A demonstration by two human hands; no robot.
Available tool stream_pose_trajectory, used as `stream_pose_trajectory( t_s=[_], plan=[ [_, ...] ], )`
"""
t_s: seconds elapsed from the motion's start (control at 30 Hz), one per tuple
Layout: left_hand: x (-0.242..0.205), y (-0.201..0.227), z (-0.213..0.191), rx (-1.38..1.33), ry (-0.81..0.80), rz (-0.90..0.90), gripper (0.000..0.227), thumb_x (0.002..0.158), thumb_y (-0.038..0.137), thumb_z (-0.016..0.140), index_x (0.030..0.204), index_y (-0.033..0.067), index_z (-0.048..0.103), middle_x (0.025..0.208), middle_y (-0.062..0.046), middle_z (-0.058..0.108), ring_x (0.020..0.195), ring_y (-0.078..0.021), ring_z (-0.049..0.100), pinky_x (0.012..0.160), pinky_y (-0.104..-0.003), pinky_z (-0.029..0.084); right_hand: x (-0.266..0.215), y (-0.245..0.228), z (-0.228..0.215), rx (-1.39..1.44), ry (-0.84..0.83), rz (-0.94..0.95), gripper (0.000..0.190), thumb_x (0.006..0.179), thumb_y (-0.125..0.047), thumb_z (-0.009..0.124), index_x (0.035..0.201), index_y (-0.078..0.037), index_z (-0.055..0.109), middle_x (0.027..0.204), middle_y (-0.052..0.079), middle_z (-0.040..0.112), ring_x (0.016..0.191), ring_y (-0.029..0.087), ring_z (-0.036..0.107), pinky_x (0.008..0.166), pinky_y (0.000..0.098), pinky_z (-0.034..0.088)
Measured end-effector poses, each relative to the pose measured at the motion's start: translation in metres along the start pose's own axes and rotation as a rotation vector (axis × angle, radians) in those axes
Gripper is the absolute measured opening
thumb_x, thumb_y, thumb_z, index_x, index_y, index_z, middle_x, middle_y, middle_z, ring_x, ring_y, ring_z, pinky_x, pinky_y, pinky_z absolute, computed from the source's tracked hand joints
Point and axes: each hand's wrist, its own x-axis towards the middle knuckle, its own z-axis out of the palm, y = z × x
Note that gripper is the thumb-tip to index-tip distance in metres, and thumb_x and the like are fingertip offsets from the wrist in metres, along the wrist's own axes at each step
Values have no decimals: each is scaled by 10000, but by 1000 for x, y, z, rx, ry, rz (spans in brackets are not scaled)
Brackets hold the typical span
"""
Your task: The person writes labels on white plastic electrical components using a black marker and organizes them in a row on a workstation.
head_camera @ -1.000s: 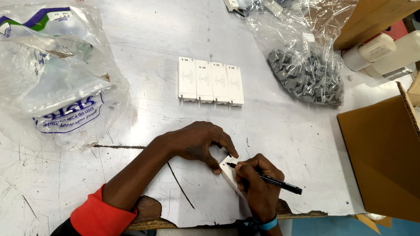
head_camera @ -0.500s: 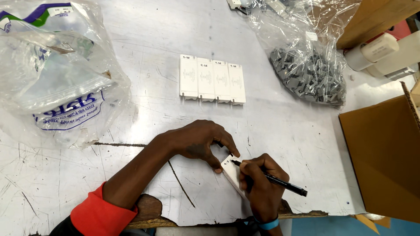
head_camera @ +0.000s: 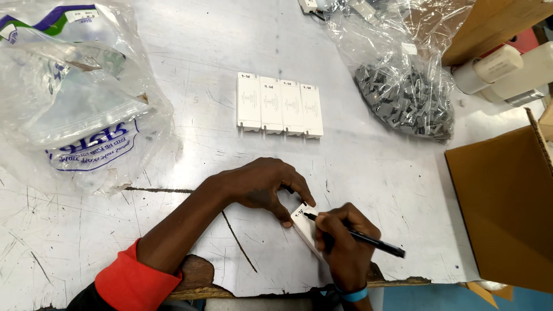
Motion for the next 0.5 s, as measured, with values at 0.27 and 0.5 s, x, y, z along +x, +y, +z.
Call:
stream_pose_trajectory(
  t_s=[0.27, 0.5],
  plan=[
    [1, -11, -1, -170, 88, 57, 601, 611, 255, 912, 1192, 264, 762, 1090, 31, 776, 1039, -154, 702, 928, -302, 569, -24, -14, -15, -640, 15, -696, 195, 901, -132, 713, 1068, -40, 674, 1068, 204, 724, 889, 302, 726, 667, 349, 589],
    [4, -5, -2, 82, 427, -26, 307, 861, 378, 788, 1038, 127, 769, 977, -33, 752, 889, -189, 700, 794, -339, 554, 43, 14, -29, -546, 39, -275, 431, 746, -277, 856, 1076, -64, 680, 1218, 138, 713, 962, 250, 768, 685, 400, 631]
  ],
)
